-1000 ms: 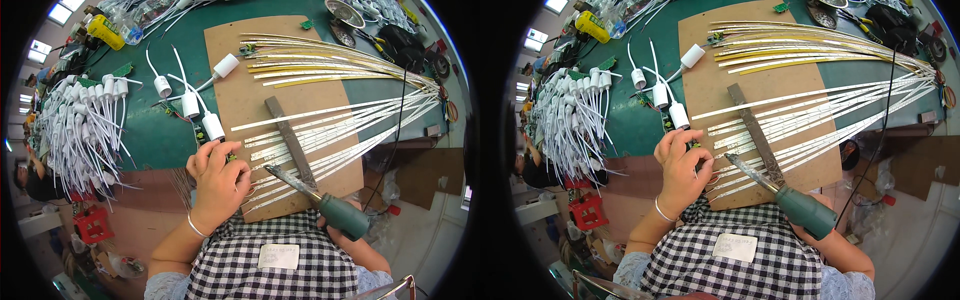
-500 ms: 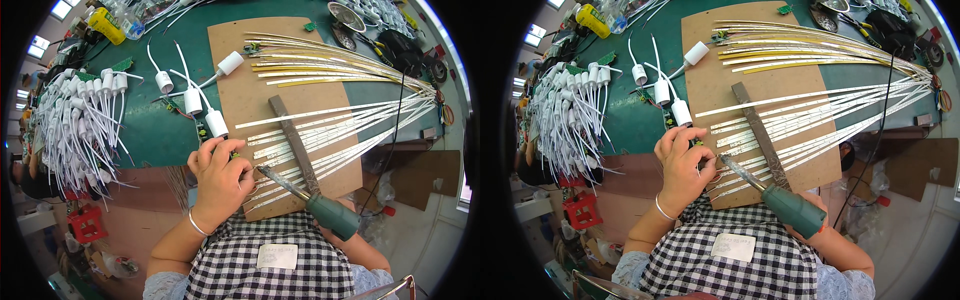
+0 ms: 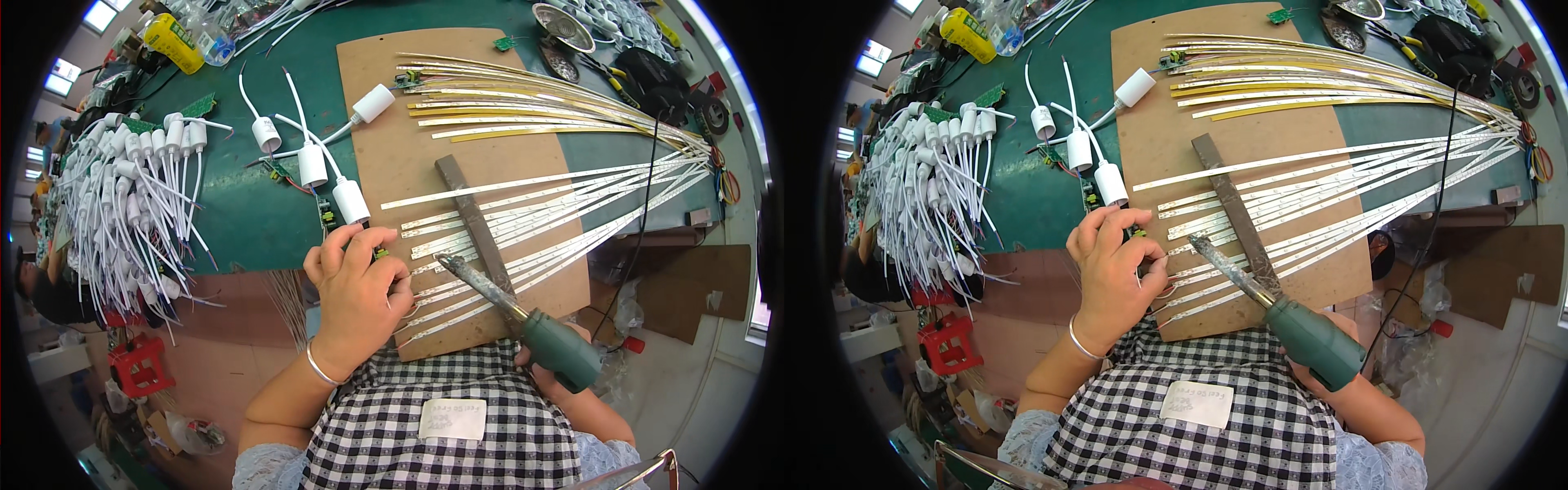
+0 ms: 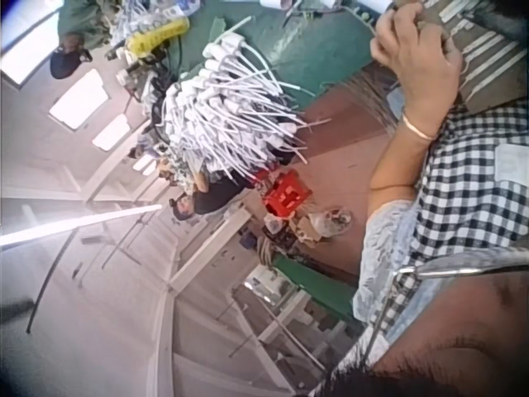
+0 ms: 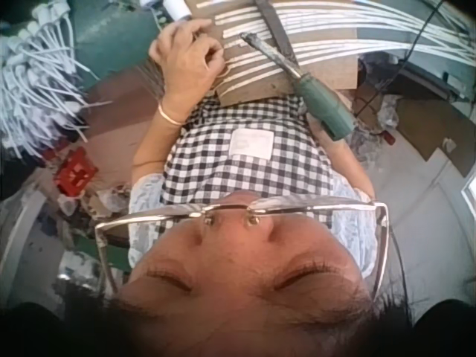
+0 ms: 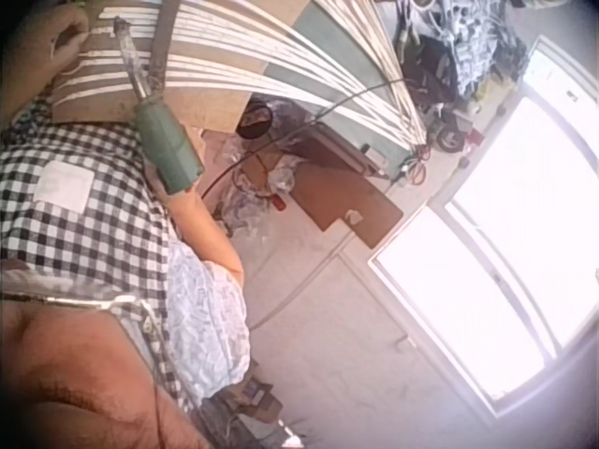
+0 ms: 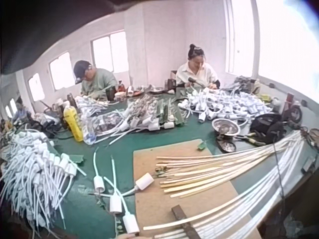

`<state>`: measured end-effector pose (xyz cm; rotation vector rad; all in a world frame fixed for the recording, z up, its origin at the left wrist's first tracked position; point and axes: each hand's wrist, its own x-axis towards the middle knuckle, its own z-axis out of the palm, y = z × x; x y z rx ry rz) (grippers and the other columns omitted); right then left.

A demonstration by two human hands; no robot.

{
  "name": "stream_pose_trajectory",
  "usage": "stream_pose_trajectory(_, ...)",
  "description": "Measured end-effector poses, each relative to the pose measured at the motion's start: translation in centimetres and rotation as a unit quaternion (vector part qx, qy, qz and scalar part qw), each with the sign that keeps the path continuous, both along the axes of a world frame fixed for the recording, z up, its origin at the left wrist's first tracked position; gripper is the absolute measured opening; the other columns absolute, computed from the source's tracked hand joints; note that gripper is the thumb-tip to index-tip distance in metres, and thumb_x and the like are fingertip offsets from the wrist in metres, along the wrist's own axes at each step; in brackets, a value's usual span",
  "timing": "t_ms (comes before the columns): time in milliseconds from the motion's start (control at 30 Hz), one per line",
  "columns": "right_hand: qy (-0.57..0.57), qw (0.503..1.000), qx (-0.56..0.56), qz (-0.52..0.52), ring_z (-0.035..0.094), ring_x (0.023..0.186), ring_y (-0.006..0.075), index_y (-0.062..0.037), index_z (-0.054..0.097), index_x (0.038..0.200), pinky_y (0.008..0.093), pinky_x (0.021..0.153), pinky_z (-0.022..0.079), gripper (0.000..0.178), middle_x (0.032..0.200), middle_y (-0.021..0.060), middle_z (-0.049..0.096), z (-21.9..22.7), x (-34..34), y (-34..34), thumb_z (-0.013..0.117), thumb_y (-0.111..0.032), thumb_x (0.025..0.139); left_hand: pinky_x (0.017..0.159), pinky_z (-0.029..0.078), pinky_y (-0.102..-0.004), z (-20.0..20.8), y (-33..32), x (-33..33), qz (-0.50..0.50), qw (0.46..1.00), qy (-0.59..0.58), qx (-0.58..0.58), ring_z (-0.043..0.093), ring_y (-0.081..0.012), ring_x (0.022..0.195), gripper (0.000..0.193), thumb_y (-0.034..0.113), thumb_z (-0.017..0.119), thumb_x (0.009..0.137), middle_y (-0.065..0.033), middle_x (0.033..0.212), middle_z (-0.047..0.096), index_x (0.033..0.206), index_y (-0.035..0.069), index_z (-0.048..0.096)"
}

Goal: The person arranges multiple LED light strips on a cardboard board and uses a soldering iron to attach wires to the ends of the strips. They pick up individual strips, align them, and solder connections to small circuit boards attached to white cylindrical components.

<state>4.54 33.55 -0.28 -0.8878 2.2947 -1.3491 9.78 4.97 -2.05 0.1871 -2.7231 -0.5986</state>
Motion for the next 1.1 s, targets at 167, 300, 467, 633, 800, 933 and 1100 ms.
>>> stream_pose_trajectory(167,0.016,0.999,-0.020,-0.028,0.063,0.057,0.0183,-0.0032,0.065,0.083,0.0304,0.059,0.050,0.030,0.062,0.0044,0.066,-0.1,0.1,-1.0,0.057,-0.031,0.092,0.100,0.028,-0.0468,0.0,0.1,-0.1,0.002,1.000,-0.002,-0.012,0.046,-0.0305,0.120,0.013,0.010,0.073,0.065,-0.0003,0.118,0.059,0.071,0.014,0.062)
stream_pose_trajectory(300,0.033,0.999,0.001,0.000,0.064,0.057,0.0193,-0.0021,0.066,0.087,0.0311,0.059,0.050,0.026,0.063,0.0044,0.067,-0.1,-0.2,-0.9,0.056,-0.026,0.091,0.099,0.028,-0.0470,0.1,0.1,0.0,0.005,1.000,-0.002,-0.021,0.046,-0.0302,0.120,0.013,0.010,0.074,0.066,-0.0002,0.119,0.059,0.071,0.014,0.063)
stream_pose_trajectory(467,0.029,0.999,0.024,-0.005,0.063,0.057,0.0203,-0.0016,0.065,0.087,0.0324,0.059,0.051,0.021,0.063,0.0043,0.067,0.2,-0.2,-1.0,0.057,-0.021,0.088,0.098,0.027,-0.0471,0.1,0.2,0.1,0.005,1.000,-0.006,-0.022,0.046,-0.0303,0.121,0.012,0.011,0.073,0.067,-0.0003,0.120,0.059,0.073,0.015,0.063)
stream_pose_trajectory(633,0.019,1.000,0.004,0.000,0.063,0.057,0.0205,-0.0022,0.065,0.084,0.0324,0.059,0.051,0.020,0.062,0.0041,0.066,0.6,-0.4,-1.5,0.057,-0.020,0.086,0.099,0.027,-0.0473,-0.1,0.2,0.3,0.003,1.000,-0.004,0.000,0.045,-0.0310,0.122,0.011,0.011,0.072,0.071,-0.0012,0.123,0.059,0.078,0.014,0.064)
stream_pose_trajectory(800,0.039,0.999,0.022,0.017,0.063,0.056,0.0200,-0.0029,0.065,0.085,0.0319,0.060,0.051,0.020,0.060,0.0033,0.066,0.4,-0.5,-1.5,0.056,-0.020,0.087,0.099,0.027,-0.0473,0.0,0.1,0.3,-0.006,1.000,-0.005,-0.002,0.046,-0.0312,0.122,0.012,0.010,0.071,0.071,-0.0017,0.124,0.059,0.079,0.013,0.064)
stream_pose_trajectory(933,0.055,0.998,0.022,0.024,0.063,0.056,0.0194,-0.0015,0.065,0.089,0.0319,0.061,0.051,0.017,0.062,0.0035,0.066,-0.1,-0.3,-1.4,0.056,-0.016,0.088,0.095,0.028,-0.0477,0.0,0.2,0.1,-0.014,1.000,0.009,-0.002,0.046,-0.0301,0.120,0.013,0.008,0.072,0.069,-0.0008,0.122,0.059,0.077,0.012,0.062)
stream_pose_trajectory(1100,0.087,0.995,0.005,0.050,0.063,0.057,0.0185,0.0012,0.063,0.098,0.0321,0.061,0.050,0.016,0.065,0.0039,0.065,0.3,-0.4,-1.7,0.057,-0.007,0.086,0.096,0.029,-0.0472,0.2,-0.3,-0.3,-0.035,0.999,0.000,0.005,0.045,-0.0301,0.117,0.015,0.006,0.071,0.065,-0.0008,0.119,0.059,0.074,0.012,0.060)
